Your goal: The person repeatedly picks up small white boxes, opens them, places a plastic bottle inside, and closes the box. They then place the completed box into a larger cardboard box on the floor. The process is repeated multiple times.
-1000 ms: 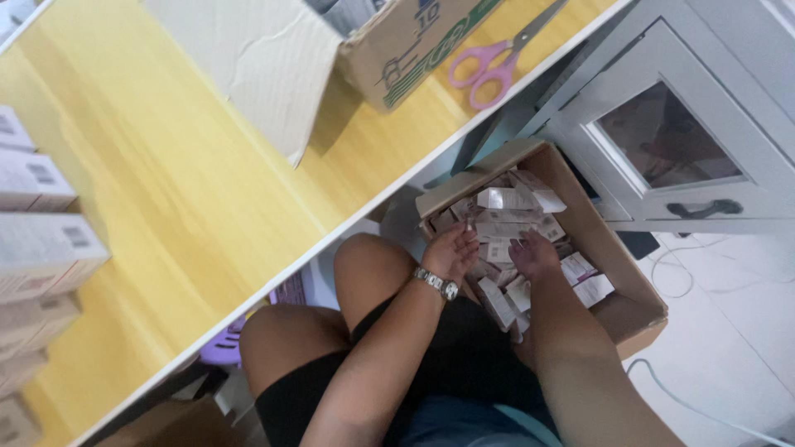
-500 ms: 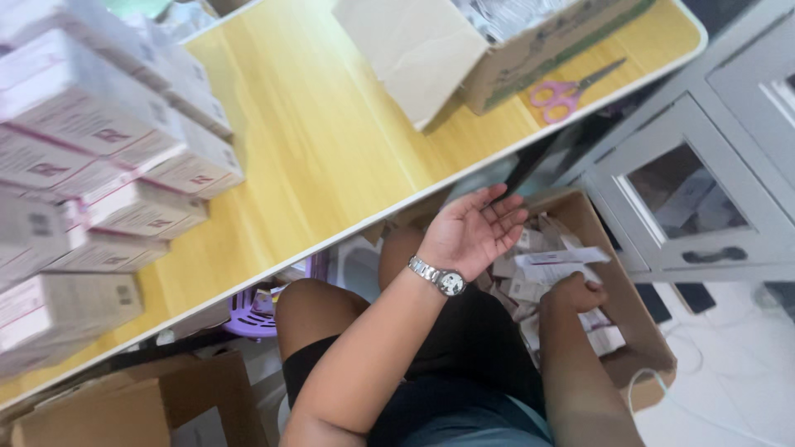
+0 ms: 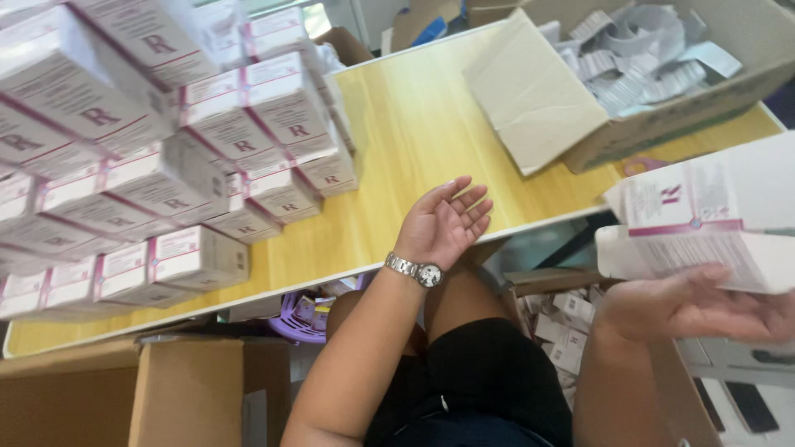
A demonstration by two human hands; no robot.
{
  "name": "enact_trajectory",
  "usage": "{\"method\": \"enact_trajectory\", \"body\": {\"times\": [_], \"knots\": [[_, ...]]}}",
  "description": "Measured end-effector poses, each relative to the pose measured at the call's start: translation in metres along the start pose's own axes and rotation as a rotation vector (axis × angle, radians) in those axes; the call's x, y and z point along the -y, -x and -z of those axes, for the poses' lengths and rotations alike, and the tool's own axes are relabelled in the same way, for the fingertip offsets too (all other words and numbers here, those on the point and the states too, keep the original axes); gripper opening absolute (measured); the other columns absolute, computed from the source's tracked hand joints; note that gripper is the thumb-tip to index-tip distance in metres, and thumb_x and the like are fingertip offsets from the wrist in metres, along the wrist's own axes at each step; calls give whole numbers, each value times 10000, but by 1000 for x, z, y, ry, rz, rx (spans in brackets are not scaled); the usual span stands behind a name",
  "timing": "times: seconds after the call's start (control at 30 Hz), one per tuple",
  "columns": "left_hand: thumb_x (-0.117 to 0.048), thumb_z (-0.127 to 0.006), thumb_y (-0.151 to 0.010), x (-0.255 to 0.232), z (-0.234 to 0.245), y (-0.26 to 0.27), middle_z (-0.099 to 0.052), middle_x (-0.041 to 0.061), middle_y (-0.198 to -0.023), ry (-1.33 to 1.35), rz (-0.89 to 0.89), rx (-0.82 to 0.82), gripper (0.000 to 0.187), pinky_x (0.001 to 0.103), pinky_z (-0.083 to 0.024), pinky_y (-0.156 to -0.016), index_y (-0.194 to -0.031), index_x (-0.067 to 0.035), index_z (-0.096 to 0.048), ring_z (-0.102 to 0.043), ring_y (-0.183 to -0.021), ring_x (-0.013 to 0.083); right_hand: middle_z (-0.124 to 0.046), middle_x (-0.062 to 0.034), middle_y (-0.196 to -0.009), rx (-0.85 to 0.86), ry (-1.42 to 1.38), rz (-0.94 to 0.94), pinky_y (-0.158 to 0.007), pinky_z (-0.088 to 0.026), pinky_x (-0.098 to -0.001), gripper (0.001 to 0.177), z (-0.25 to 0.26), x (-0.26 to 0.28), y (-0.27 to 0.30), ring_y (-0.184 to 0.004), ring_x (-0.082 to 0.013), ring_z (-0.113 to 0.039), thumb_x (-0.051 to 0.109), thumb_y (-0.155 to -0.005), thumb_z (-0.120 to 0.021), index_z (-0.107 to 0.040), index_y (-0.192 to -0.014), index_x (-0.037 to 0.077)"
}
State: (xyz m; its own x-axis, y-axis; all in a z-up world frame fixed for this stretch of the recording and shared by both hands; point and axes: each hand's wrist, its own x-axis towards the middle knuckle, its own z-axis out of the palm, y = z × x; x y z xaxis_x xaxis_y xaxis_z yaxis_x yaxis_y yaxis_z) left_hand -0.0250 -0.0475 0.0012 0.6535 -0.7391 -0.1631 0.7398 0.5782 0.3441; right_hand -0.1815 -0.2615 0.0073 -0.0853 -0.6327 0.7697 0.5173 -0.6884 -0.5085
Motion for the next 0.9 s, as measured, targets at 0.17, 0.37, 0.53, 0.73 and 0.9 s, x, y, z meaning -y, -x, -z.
{"method": "enact_trajectory", "body": {"times": [0.17,0.37,0.53,0.73,0.9], "knots": [[-260,-619,-1013,-36,20,14,-606,103,-1312,-338,-219,48,434,424,-515,-986,-1409,-131,-497,-611,-1176,252,-391,-147,-1494,206,-136,-113,-1054,-559,-392,504,-60,17,-2,-1340,-255,-581,189,-1167,-579,-236,-1520,80],[-360,-673,-1031,-62,27,21,-527,140,-1518,-1077,-814,24,761,421,-475,-1142,-1642,-69,-325,-564,-1335,268,-484,-86,-1362,406,-406,-324,-1120,-434,-317,450,-155,-25,53,-1240,-158,-511,103,-1125,-620,-377,-1500,52],[-273,-809,-864,-62,25,10,-486,158,-1499,-1351,-921,-146,933,416,-436,-1145,-1610,-73,-286,-519,-1376,308,-563,-98,-1279,625,-421,-521,-1024,-468,-291,444,-198,-38,83,-1149,-150,-561,22,-1062,-606,-407,-1459,14],[-225,-896,-759,-65,20,1,-393,203,-1504,-1641,-984,-348,956,412,-434,-1213,-1552,-60,-388,-470,-1421,347,-682,-88,-1057,1007,-208,-756,-758,-542,-256,466,-208,-39,86,-883,-111,-653,11,-931,-672,-472,-1351,12],[-250,-959,-614,-60,15,10,-227,294,-1570,-1721,-1147,-362,1305,499,-296,-1218,-1564,-15,-94,-287,-1471,472,-611,-89,-1155,676,-428,-371,-930,-566,-301,296,-191,-26,90,-1086,-161,-673,3,-1057,-608,-410,-1277,4]]}}
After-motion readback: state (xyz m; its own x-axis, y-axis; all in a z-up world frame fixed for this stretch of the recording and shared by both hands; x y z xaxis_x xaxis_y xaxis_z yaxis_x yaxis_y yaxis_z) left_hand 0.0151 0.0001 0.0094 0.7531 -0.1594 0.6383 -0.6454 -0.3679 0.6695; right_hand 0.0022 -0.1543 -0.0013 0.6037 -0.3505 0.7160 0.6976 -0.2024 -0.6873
